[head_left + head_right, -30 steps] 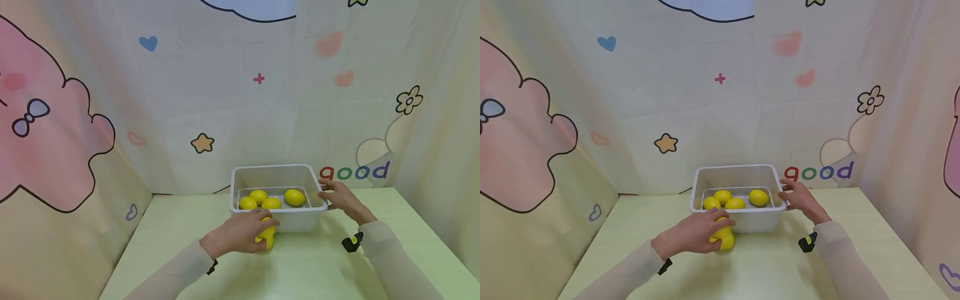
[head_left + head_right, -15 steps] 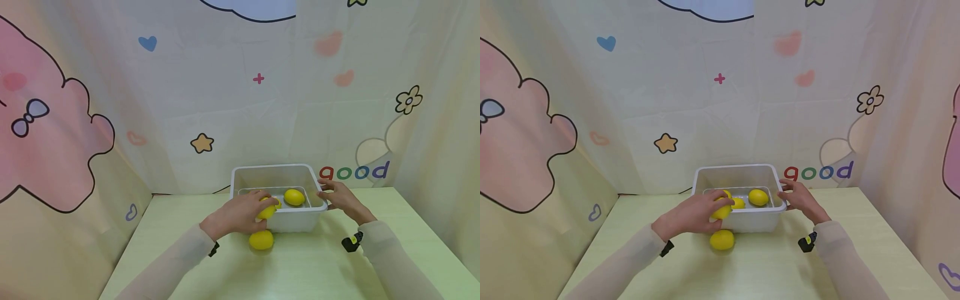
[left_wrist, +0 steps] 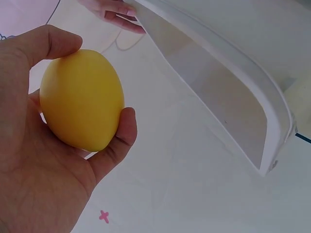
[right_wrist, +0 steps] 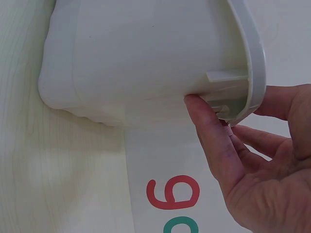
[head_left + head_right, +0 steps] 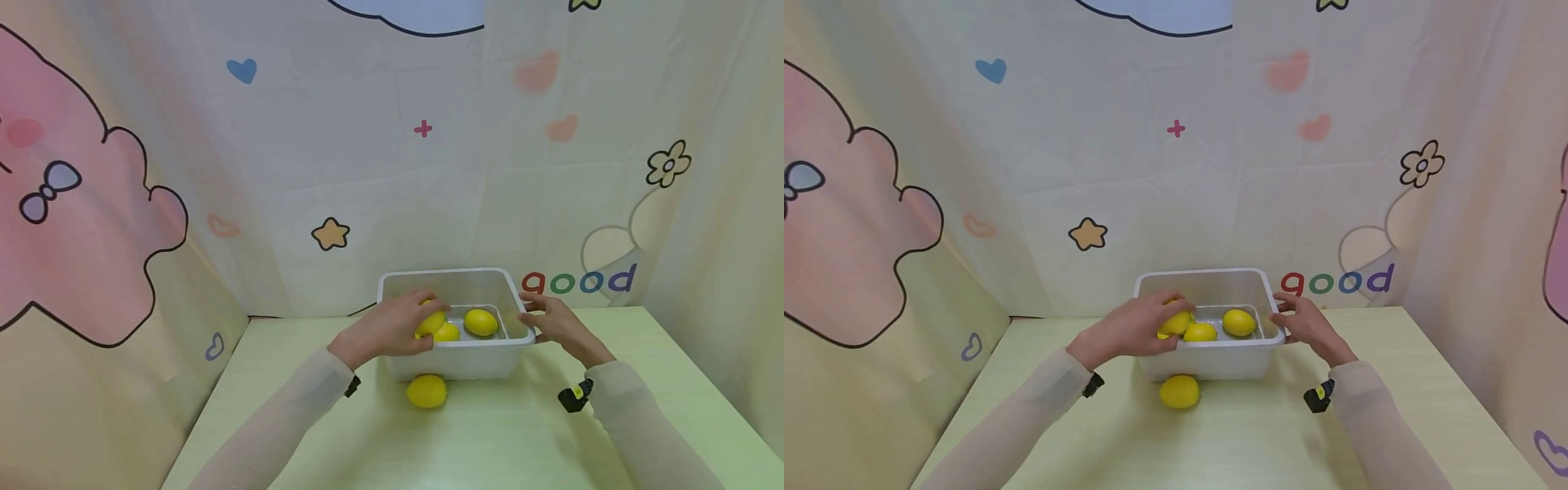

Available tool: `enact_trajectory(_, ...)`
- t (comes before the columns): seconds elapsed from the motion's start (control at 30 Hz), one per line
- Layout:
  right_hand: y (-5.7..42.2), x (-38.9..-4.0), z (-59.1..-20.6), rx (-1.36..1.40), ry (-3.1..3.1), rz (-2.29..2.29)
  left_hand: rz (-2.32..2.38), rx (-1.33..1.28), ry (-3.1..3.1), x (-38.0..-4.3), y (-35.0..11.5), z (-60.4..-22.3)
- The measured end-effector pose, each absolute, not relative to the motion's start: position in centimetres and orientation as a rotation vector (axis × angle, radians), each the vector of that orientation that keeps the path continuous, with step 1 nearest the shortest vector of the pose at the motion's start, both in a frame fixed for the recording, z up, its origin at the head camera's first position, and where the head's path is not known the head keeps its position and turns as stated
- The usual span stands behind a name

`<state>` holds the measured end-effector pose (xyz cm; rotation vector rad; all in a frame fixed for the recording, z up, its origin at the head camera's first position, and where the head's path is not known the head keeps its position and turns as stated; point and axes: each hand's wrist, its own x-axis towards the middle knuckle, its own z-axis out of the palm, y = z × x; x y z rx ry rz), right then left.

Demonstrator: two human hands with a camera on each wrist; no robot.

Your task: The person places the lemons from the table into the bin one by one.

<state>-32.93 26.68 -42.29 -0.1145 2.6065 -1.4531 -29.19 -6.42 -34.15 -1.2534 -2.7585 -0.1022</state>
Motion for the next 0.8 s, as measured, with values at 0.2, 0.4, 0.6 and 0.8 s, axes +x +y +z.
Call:
enact_trajectory(0.2, 26.6, -32.7, -42.2, -0.11, 2.608, -1.448, -0.127, -1.218, -2.776, -30.2, -6.5, -33.8)
enact_trajectory(0.4, 26.6, -32.7, -42.2, -0.108, 2.606, -1.45, -0.171, -1.181, -2.833, -31.2, -6.3, -33.3)
enact_trajectory(0.6, 26.6, -32.7, -42.2, -0.107, 2.605, -1.453, -0.161, -1.151, -2.825, -32.3, -6.0, -32.8)
enact_trajectory(0.8, 26.6, -32.8, -42.2, -0.104, 2.604, -1.455, -0.192, -1.112, -2.862, -33.2, -5.7, -32.3)
